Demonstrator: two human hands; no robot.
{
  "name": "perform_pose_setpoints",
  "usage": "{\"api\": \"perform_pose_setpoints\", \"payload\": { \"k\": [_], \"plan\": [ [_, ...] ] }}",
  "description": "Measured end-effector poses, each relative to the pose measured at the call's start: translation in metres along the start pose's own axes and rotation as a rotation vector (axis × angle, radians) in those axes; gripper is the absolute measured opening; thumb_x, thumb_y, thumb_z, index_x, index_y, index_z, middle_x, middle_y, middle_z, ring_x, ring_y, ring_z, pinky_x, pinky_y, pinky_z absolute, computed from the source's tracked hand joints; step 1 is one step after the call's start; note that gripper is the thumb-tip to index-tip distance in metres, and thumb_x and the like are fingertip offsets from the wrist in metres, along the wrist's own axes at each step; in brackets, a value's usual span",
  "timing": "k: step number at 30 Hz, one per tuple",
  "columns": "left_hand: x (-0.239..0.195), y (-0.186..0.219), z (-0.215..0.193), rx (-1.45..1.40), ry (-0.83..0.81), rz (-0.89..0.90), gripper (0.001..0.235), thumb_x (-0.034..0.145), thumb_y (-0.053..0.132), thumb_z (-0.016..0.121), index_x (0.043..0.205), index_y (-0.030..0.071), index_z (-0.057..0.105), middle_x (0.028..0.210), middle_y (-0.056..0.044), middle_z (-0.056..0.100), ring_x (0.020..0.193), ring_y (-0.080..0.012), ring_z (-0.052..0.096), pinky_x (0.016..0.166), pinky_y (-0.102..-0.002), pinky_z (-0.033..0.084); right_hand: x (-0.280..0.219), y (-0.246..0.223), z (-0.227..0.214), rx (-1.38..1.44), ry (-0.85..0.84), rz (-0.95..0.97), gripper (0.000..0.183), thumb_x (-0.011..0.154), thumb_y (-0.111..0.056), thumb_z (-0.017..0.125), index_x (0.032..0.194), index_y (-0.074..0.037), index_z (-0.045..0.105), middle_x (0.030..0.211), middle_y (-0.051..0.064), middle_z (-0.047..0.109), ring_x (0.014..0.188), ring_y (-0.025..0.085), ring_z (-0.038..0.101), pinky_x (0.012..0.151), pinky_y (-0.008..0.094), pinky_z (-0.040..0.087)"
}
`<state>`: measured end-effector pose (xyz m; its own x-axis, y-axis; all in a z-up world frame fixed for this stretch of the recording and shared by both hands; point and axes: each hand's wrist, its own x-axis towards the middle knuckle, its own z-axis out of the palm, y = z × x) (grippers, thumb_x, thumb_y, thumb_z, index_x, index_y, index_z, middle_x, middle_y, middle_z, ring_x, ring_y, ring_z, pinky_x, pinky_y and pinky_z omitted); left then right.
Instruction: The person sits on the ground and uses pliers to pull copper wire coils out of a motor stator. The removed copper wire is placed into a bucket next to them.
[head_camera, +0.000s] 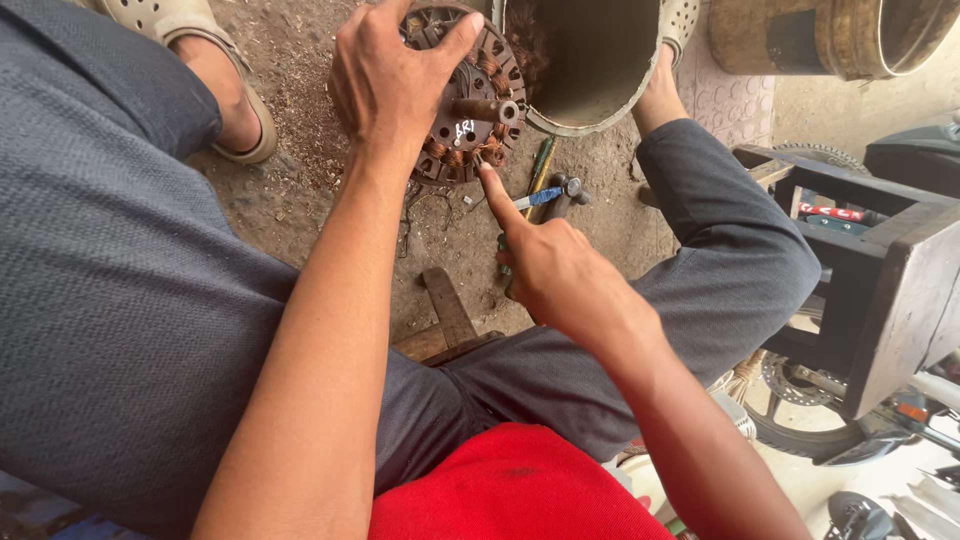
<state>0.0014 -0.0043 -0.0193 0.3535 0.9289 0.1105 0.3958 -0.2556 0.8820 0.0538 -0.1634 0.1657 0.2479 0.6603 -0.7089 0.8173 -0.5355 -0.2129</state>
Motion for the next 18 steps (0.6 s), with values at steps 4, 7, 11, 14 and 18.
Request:
{"api": "perform_pose_setpoints", "payload": {
  "k": [4, 7, 11, 14, 18],
  "plan": [
    [0.0, 0.0, 0.0, 0.004, 0.009, -0.003, 0.042, 0.083, 0.049, 0.089, 0.103, 0.014, 0.076, 0.095, -0.008, 0.078, 0.079, -0.0245, 0.076, 0.061, -0.039, 0.061, 0.002, -0.007, -0.013, 0.057, -0.075, 0.062, 0.071, 0.098, -0.012, 0.054, 0.161, -0.015, 0.021, 0.061, 0.025, 0.067, 0.067, 0.04, 0.07, 0.077, 0.053, 0.049],
    [0.0, 0.001, 0.001, 0.012, 0.007, -0.012, 0.043, 0.083, 0.048, 0.089, 0.103, 0.013, 0.076, 0.096, -0.01, 0.078, 0.077, -0.026, 0.076, 0.059, -0.04, 0.06, 0.003, -0.007, -0.018, 0.041, -0.039, 0.002, 0.074, 0.095, -0.007, 0.057, 0.161, -0.015, 0.024, 0.063, 0.024, 0.065, 0.064, 0.039, 0.071, 0.075, 0.052, 0.051],
    [0.0, -0.001, 0.002, 0.04, 0.005, -0.03, 0.053, 0.081, 0.053, 0.089, 0.105, 0.008, 0.075, 0.092, -0.015, 0.076, 0.076, -0.0279, 0.074, 0.053, -0.039, 0.059, 0.005, -0.011, -0.02, 0.008, -0.046, 0.003, 0.079, 0.092, -0.01, 0.064, 0.161, -0.02, 0.027, 0.066, 0.025, 0.066, 0.062, 0.038, 0.07, 0.069, 0.053, 0.05],
    [0.0, -0.003, 0.007, 0.038, -0.016, -0.053, 0.055, 0.082, 0.055, 0.087, 0.106, 0.007, 0.074, 0.091, -0.015, 0.076, 0.076, -0.0273, 0.074, 0.053, -0.038, 0.059, 0.006, -0.013, -0.018, 0.08, -0.078, 0.082, 0.077, 0.094, -0.009, 0.06, 0.162, -0.023, 0.027, 0.067, 0.024, 0.069, 0.06, 0.034, 0.073, 0.073, 0.05, 0.052],
    [-0.001, -0.006, 0.012, 0.091, -0.06, -0.133, 0.059, 0.082, 0.059, 0.088, 0.1, 0.005, 0.073, 0.095, -0.017, 0.073, 0.074, -0.0267, 0.072, 0.051, -0.038, 0.058, 0.005, -0.006, -0.005, 0.197, -0.024, 0.11, 0.073, 0.093, -0.004, 0.057, 0.159, -0.021, 0.031, 0.068, 0.025, 0.068, 0.059, 0.035, 0.074, 0.07, 0.049, 0.055]
  ]
}}
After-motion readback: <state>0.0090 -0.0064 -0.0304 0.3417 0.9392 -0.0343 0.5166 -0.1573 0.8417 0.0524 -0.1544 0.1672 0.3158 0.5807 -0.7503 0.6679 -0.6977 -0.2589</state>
